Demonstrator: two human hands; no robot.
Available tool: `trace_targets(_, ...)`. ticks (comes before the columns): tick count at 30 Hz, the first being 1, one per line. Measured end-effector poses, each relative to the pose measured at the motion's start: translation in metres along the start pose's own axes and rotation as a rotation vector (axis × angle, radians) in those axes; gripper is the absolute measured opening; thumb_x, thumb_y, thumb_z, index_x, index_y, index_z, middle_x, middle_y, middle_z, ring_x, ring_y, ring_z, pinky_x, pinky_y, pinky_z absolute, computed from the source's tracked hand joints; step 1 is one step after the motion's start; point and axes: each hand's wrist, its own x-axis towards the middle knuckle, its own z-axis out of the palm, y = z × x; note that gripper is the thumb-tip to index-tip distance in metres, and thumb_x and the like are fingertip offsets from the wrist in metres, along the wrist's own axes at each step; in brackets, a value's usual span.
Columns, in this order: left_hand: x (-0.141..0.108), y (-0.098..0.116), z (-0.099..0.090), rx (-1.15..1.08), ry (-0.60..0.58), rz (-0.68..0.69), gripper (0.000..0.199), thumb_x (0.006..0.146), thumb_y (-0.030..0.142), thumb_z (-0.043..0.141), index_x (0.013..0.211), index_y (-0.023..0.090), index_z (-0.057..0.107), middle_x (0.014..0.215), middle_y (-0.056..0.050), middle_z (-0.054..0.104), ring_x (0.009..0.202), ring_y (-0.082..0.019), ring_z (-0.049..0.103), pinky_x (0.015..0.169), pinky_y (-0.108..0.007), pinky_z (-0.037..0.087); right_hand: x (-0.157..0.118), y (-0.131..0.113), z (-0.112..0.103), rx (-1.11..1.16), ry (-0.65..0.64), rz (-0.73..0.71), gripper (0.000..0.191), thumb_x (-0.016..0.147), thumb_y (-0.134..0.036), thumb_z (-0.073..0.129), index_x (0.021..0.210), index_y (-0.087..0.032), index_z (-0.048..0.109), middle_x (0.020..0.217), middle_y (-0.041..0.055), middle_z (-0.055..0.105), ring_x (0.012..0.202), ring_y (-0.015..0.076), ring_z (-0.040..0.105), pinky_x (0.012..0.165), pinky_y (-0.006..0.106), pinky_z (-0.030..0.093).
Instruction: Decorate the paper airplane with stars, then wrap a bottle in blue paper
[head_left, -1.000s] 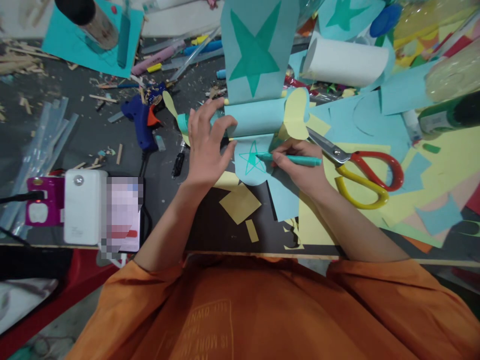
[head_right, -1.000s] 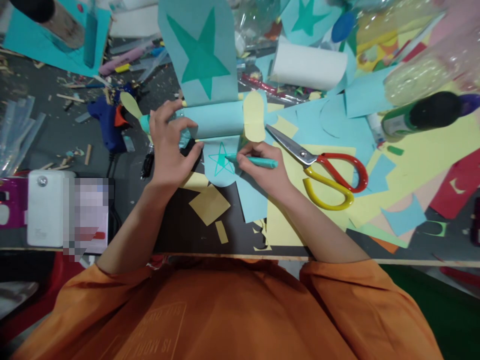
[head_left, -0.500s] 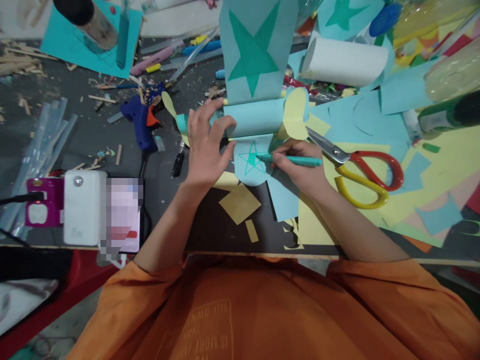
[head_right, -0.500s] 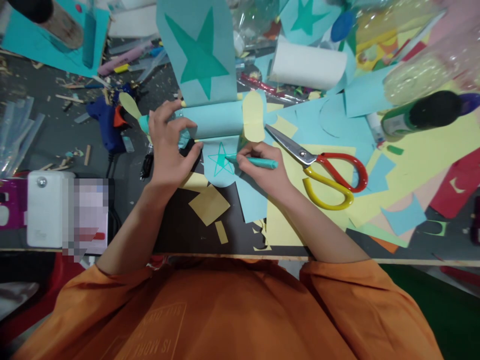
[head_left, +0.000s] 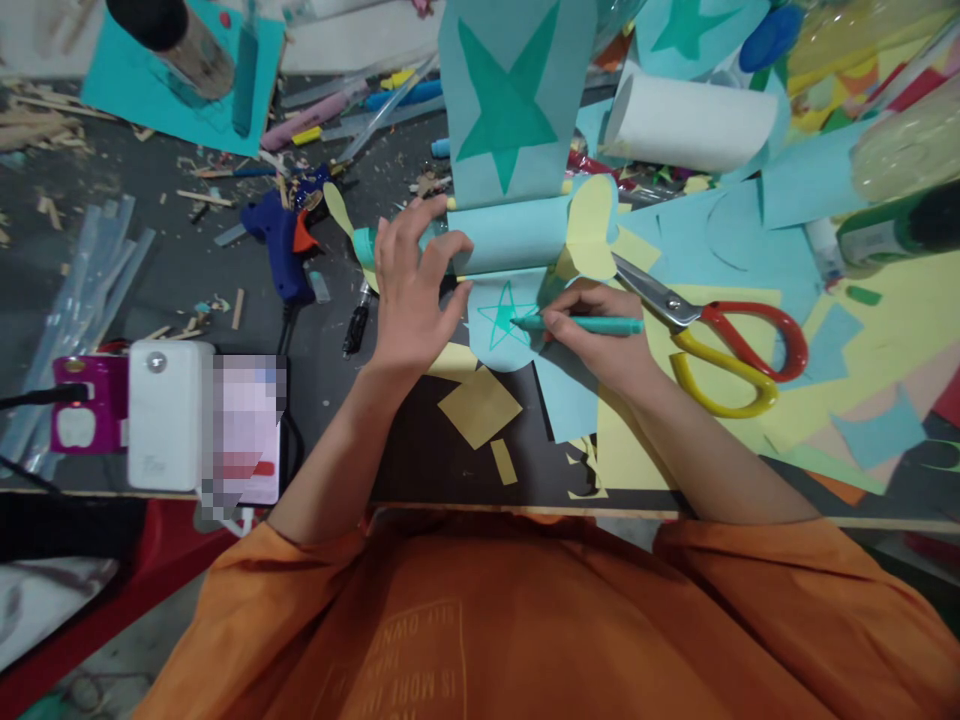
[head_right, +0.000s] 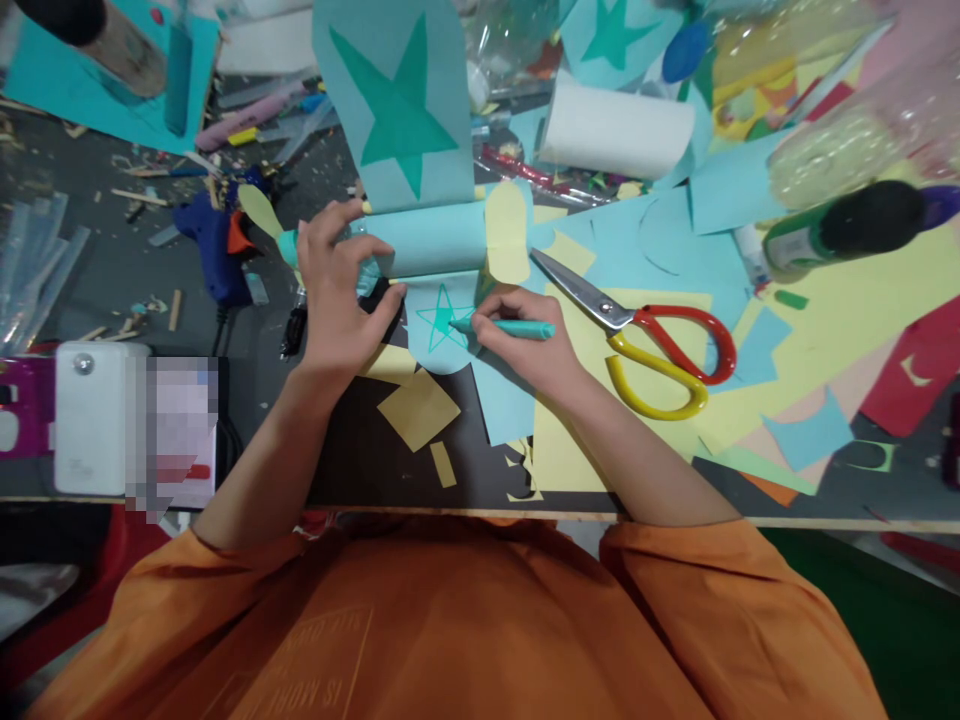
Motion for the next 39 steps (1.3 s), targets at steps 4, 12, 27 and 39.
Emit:
trace_targets(4, 0.0002, 0.0003, 0.0003, -0.010, -0.025, -0.036, 0.024, 0.095, 0.037, 0.051, 0.118, 0.038, 0.047, 0.153, -0.002, 0.048, 0.151, -0.026, 0.034, 0.129, -0.062, 0.016, 0.0002, -0.0004, -0.0007, -0.023, 0.010, 0.006, 0.008, 0.072, -0.025, 0.066, 0.065, -0.023, 0.063, 0.060, -0.0006, 0.065, 0.059, 0.0172, 0.060, 0.059, 0.034, 0.049)
trace_targets(12, 0.0013, 0.0077, -0.0046, -0.029, -0.046, -0.085, 0.022, 0.095, 0.034, 0.049, 0.117, 0.037, 0.049, 0.153, -0.002, 0.048, 0.152, -0.025, 0.032, 0.130, -0.065, 0.011, 0.0000, -0.0006, -0.0007, -0.026, 0.022, 0.007, 0.009, 0.071, -0.024, 0.065, 0.063, -0.024, 0.063, 0.059, -0.0013, 0.063, 0.059, 0.0166, 0.059, 0.058, 0.033, 0.048)
trace_targets(27, 0.0013, 0.0006, 0.0008, 0.019, -0.012, 0.000, 0.024, 0.095, 0.041, 0.053, 0.118, 0.034, 0.047, 0.151, -0.006, 0.050, 0.149, -0.030, 0.037, 0.124, -0.068, 0.020, -0.0004, -0.0007, -0.0008, -0.018, 0.041, 0.012, 0.010, 0.071, -0.017, 0.063, 0.063, -0.023, 0.064, 0.058, -0.0018, 0.061, 0.058, 0.0153, 0.057, 0.057, 0.031, 0.046)
trace_targets(39, 0.0012, 0.0032, -0.0010, -0.002, -0.022, -0.038, 0.024, 0.094, 0.035, 0.052, 0.117, 0.037, 0.047, 0.151, -0.004, 0.049, 0.151, -0.027, 0.035, 0.128, -0.063, 0.015, -0.0006, -0.0013, -0.0006, -0.053, -0.003, 0.018, 0.014, 0.072, -0.027, 0.066, 0.059, -0.024, 0.061, 0.056, -0.0010, 0.060, 0.056, 0.0167, 0.055, 0.056, 0.033, 0.046)
